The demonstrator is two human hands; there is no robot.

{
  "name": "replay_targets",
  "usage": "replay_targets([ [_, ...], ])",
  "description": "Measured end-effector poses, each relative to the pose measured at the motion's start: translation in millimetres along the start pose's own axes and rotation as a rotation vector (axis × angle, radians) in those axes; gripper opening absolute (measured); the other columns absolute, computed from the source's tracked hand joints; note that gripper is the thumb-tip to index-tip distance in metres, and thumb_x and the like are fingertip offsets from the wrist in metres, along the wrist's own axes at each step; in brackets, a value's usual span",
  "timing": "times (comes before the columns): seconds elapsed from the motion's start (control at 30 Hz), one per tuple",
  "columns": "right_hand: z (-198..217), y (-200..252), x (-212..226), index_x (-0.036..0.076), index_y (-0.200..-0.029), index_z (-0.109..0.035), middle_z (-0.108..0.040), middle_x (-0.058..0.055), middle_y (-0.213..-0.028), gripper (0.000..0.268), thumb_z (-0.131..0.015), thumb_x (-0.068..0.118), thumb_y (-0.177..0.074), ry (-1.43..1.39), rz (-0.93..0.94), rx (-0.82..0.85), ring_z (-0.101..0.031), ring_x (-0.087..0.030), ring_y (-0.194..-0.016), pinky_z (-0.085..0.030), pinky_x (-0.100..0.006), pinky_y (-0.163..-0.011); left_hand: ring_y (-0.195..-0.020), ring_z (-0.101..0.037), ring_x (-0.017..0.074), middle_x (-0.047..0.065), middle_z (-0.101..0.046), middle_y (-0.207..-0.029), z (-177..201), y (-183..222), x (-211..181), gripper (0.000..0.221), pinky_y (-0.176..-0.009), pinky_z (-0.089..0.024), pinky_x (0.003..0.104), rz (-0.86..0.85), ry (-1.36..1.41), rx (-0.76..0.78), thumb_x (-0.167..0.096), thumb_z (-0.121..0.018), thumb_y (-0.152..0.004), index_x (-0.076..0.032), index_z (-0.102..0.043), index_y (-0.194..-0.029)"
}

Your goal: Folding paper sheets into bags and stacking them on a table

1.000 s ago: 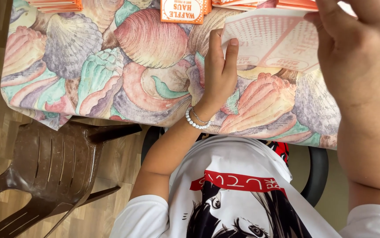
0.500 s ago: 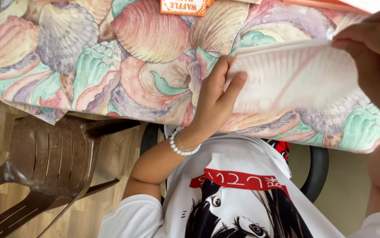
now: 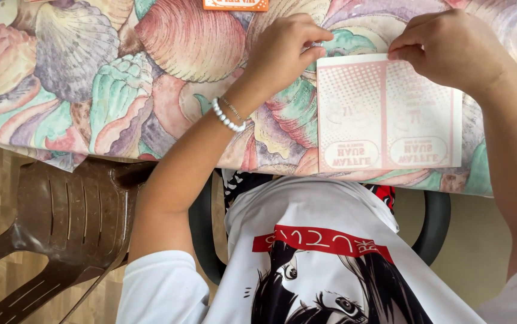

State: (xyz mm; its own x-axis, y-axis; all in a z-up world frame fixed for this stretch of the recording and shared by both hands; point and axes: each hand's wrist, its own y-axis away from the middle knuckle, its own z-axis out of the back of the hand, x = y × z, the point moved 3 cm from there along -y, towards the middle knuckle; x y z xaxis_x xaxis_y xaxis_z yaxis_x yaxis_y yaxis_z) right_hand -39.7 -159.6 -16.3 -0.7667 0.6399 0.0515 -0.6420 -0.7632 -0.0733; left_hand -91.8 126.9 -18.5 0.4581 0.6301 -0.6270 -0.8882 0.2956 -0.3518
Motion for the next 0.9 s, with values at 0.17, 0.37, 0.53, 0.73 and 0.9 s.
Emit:
replay_targets([
  [0.17,3.0,-0.7,1.2,0.013,-0.106,-0.084,-0.078,0.0,-0.107,0.018,-0.068,0.005,-0.107,-0.125,0.02,-0.022,-0.071,-0.022,-0.09,-0.055,-0.035,-0.075,-0.08,-0.07,0.0236,0.001,-0.074,-0.087,-22.7,-20.9,5.9,0.025,-0.064,-0.053,0.04,-0.01,-0.114,0.123,-0.015,-0.089,-0.076,-0.012,-0.082,-0.1],
  [0.37,-3.3,4.1,-4.5,0.011,-0.109,-0.084,-0.077,0.0,-0.104,0.013,-0.072,0.007,-0.109,-0.163,0.032,-0.046,-0.07,-0.022,-0.091,-0.053,-0.036,-0.069,-0.069,-0.067,0.0252,0.0,-0.072,-0.078,-27.1,-23.0,5.4,0.021,-0.052,-0.05,0.044,-0.101,-0.188,0.125,0.001,-0.069,-0.071,-0.016,-0.081,-0.078],
  [0.53,0.3,5.3,-0.7,0.007,-0.109,-0.084,-0.077,-0.003,-0.101,0.014,-0.071,0.001,-0.109,-0.224,0.062,-0.053,-0.069,-0.023,-0.091,-0.052,-0.035,-0.072,-0.074,-0.065,0.0272,0.002,-0.066,-0.086,-21.0,-20.1,4.2,0.015,-0.054,-0.048,0.043,-0.217,-0.184,0.207,-0.001,-0.072,-0.081,-0.012,-0.079,-0.089],
  [0.73,2.3,7.1,-0.4,0.007,-0.109,-0.084,-0.077,-0.002,-0.101,0.014,-0.072,0.0,-0.109,-0.211,0.073,-0.07,-0.069,-0.023,-0.093,-0.051,-0.035,-0.072,-0.075,-0.068,0.0281,0.002,-0.071,-0.086,-14.6,-19.3,-7.3,0.01,-0.054,-0.047,0.045,-0.202,-0.192,0.193,-0.006,-0.077,-0.084,-0.012,-0.081,-0.09],
  [0.9,18.2,12.9,4.7,0.004,-0.109,-0.084,-0.079,-0.004,-0.103,0.016,-0.071,-0.004,-0.106,-0.21,0.062,-0.068,-0.071,-0.024,-0.095,-0.053,-0.036,-0.076,-0.066,-0.067,0.0271,0.0,-0.07,-0.077,-12.5,-20.2,-12.1,0.02,-0.05,-0.046,0.042,-0.24,-0.171,0.127,-0.002,-0.078,-0.078,-0.015,-0.086,-0.091],
])
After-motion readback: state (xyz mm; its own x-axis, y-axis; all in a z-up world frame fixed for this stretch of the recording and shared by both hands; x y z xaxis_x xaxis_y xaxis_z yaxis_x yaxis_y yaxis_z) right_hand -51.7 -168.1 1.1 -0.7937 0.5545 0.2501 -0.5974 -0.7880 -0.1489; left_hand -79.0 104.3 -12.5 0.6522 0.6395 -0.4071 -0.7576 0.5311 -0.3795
